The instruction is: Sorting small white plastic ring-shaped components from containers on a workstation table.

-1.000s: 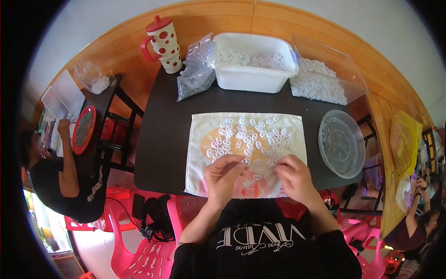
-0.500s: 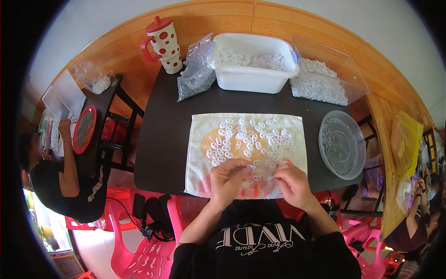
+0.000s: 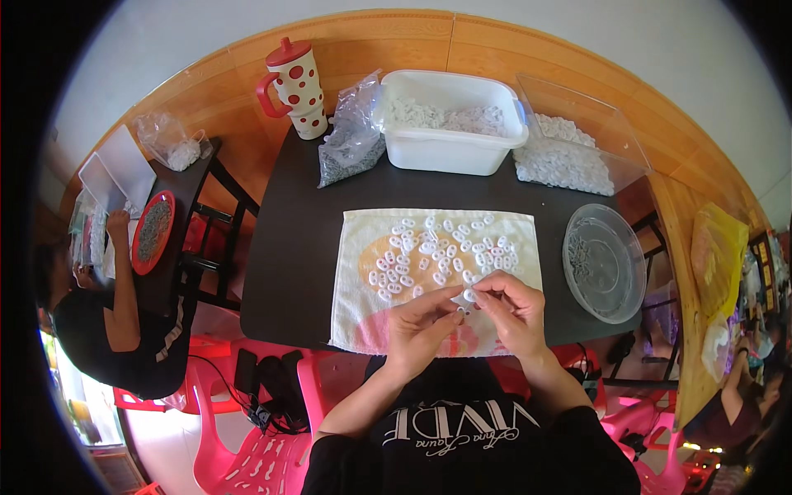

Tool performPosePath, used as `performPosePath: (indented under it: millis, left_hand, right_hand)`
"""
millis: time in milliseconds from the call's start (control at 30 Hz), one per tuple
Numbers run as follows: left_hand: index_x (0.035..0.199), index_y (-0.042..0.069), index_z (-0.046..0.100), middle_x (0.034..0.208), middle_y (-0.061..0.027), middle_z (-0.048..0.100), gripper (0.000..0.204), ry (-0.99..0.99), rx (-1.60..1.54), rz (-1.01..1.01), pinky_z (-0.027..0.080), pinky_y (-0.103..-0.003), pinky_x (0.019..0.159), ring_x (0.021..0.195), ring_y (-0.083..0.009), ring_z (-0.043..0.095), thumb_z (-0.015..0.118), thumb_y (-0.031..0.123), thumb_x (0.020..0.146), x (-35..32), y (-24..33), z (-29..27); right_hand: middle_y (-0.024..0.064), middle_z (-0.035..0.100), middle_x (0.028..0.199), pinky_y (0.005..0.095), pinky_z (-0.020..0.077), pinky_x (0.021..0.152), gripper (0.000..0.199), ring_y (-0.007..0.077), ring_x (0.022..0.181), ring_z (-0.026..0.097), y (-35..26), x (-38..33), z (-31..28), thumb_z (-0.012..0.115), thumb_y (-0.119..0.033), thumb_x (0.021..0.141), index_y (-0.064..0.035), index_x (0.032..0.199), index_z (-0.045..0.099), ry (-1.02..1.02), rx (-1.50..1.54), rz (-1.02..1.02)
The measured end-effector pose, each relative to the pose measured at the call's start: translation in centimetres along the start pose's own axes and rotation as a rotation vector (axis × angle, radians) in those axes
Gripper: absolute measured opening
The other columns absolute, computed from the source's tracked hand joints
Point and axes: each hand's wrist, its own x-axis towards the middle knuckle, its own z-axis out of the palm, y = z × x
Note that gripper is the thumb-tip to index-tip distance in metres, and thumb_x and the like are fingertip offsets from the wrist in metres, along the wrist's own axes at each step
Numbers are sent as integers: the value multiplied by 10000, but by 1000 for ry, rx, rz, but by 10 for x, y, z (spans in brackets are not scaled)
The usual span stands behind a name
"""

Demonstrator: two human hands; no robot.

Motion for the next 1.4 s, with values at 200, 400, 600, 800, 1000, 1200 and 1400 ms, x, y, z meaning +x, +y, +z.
performPosePath:
  millis: [200, 400, 600, 800, 1000, 1200, 1400]
  left_hand:
    - [1206, -20, 682, 949, -60, 701, 386, 25, -24, 1, 548, -236, 749, 838, -116, 672, 641, -157, 848, -3, -2, -2]
    - [1133, -34, 705, 984, -75, 699, 277, 73, 17, 41, 544, -236, 736, 866, -128, 689, 638, -123, 879, -3, -2, -12]
    - [1069, -40, 708, 986, -98, 711, 197, 75, 88, 23, 534, -228, 707, 839, -144, 703, 642, -102, 894, -3, -6, -15]
    - [1038, -40, 700, 919, -82, 719, 165, 56, 233, 9, 533, -226, 716, 827, -121, 686, 648, -102, 894, -2, -10, -14]
    - [1003, -42, 694, 965, -87, 714, 158, 39, 319, 5, 541, -234, 770, 873, -116, 675, 626, -130, 892, -1, -7, -9]
    - [1000, -34, 686, 962, -83, 686, 180, 9, 395, 96, 534, -232, 776, 894, -119, 658, 616, -151, 882, 3, -10, -14]
    - [1072, -21, 692, 935, -62, 676, 248, -5, 318, -5, 528, -221, 751, 856, -97, 639, 663, -139, 856, 3, -4, -10]
  right_hand:
    - [44, 607, 871, 197, 424, 672, 99, 67, 757, 559, -4, -1, -3, 608, 89, 920, 48, 1002, 646, 24, -41, -16]
    - [116, 628, 864, 284, 495, 678, 169, 228, 735, 625, 3, -9, -35, 699, 76, 785, -2, 935, 686, -141, -771, -245]
    - [96, 625, 870, 389, 514, 702, 247, 304, 827, 626, -3, -19, -50, 728, 43, 705, -35, 938, 701, -109, -937, -299]
    - [91, 618, 913, 379, 508, 710, 255, 295, 844, 616, -9, -17, -53, 706, 25, 703, -52, 946, 709, -161, -968, -313]
    - [79, 576, 948, 395, 497, 759, 283, 283, 871, 584, -9, -12, -47, 695, -22, 676, -72, 955, 702, -387, -1221, -348]
    - [85, 581, 887, 401, 504, 709, 141, 294, 856, 607, -6, -18, -54, 694, -25, 739, -59, 868, 650, -270, -1129, -212]
    - [127, 622, 835, 372, 497, 635, 167, 313, 715, 626, -8, -31, -64, 716, -13, 778, -34, 938, 674, -114, -980, -239]
